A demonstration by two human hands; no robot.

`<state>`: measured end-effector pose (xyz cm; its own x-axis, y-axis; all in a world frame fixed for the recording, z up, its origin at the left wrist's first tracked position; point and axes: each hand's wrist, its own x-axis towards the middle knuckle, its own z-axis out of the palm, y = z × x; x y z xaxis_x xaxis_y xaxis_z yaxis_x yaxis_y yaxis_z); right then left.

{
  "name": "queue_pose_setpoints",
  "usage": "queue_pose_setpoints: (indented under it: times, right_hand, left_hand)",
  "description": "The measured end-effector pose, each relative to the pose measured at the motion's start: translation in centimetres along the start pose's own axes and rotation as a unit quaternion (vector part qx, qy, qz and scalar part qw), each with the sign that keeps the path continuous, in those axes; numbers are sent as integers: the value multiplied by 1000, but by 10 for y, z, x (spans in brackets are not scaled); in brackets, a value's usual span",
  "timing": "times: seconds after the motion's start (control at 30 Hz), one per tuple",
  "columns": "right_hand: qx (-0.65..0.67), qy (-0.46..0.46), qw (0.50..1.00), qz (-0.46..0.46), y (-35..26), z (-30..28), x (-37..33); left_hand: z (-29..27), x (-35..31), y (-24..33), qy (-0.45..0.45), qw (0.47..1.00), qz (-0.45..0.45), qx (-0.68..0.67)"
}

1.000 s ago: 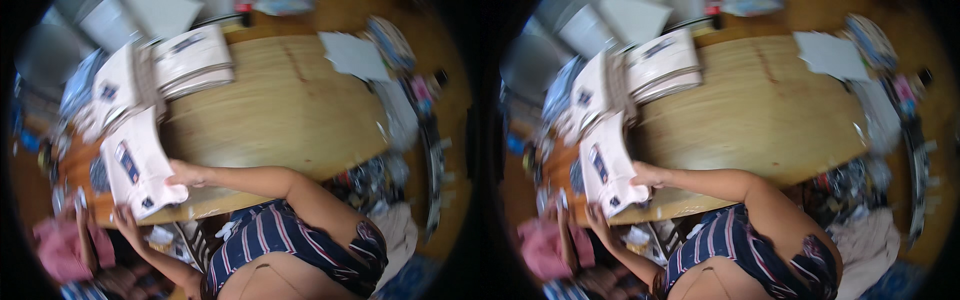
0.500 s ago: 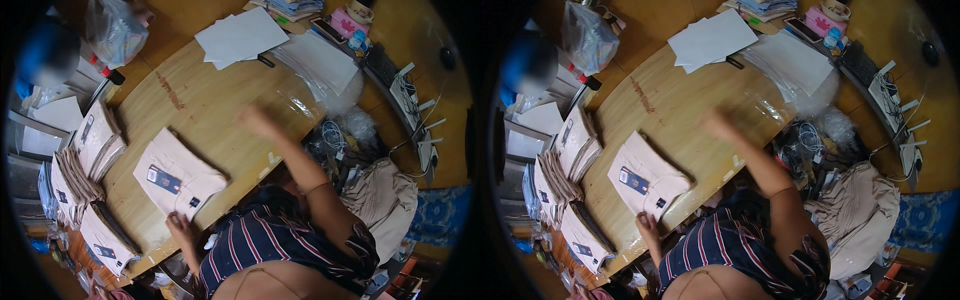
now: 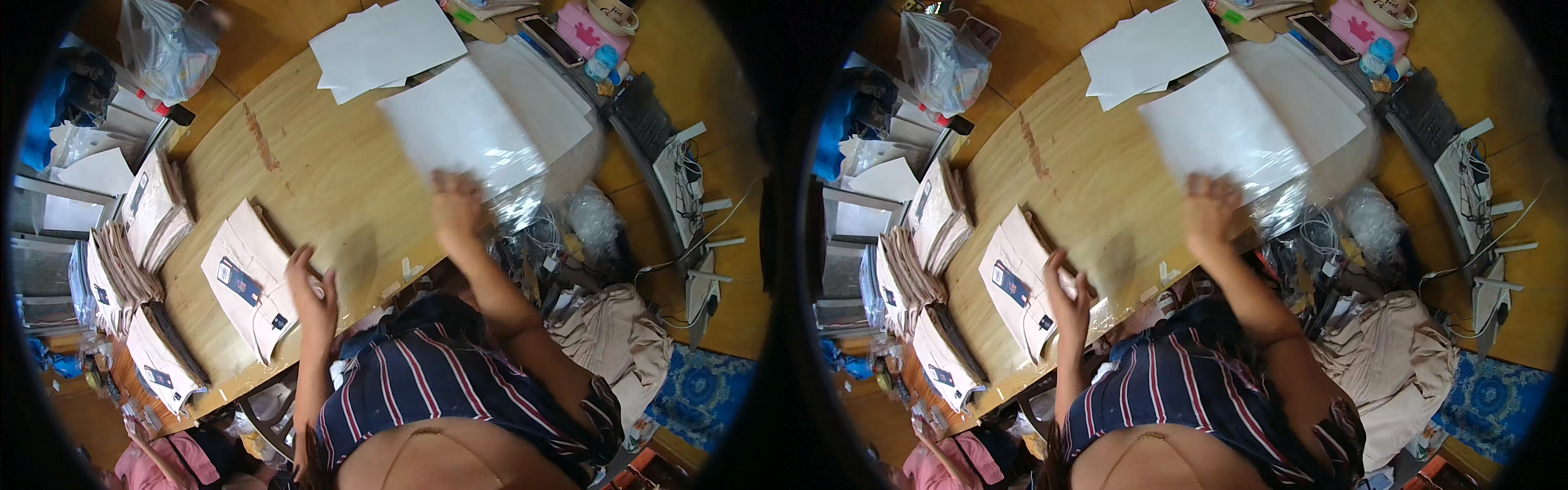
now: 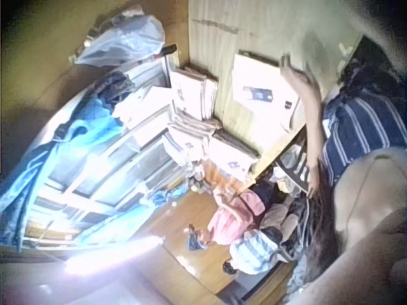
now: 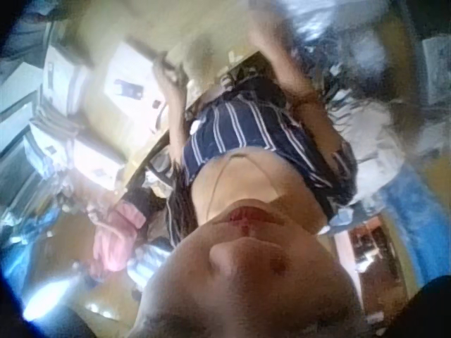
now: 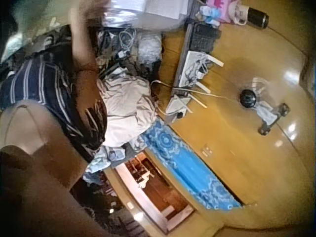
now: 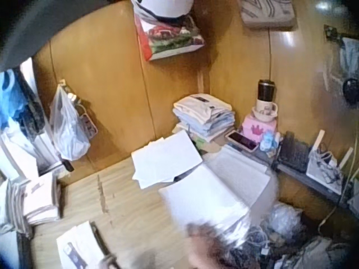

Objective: The person places a folded shirt into a plastic bag, inserts a white cardboard sheet, seals the bag by hand, and stacks it with others on a table.

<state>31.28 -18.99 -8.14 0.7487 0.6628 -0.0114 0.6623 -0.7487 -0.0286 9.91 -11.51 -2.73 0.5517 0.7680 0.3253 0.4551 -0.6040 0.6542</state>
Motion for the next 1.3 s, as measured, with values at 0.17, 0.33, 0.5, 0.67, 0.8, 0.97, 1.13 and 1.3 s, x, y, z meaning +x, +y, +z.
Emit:
queue_pose_setpoints:
  times: [0.17,0.33,0.5,0.67,0.8,0.97,1.13,1.3]
  right_hand:
    - [337,-143,919,-149,-26,-23,-21]
    - [197,15,953,-231,61,-6,8]
    - [260,-37,933,-247,72,-9,11]
    - [260,-103,926,-252,68,-11,23]
    - [347,-122,908,-199,65,-12,12]
    - [348,-83,925,-125,68,-8,6]
    - [369,-24,911,-184,72,-4,7]
    - [310,121,912,-240,67,-4,-4]
  left_hand:
    - [70,53,-28,-206,963,67,159]
    - [62,82,-54,-254,933,45,249]
    - [82,106,-39,-213,929,86,290]
    - [143,104,-20,-274,916,255,147]
    - [141,105,-15,-296,903,259,172]
    - [137,105,-14,-313,889,277,187]
    - [141,102,-20,-285,884,303,215]
    - [140,100,-19,-282,880,301,236]
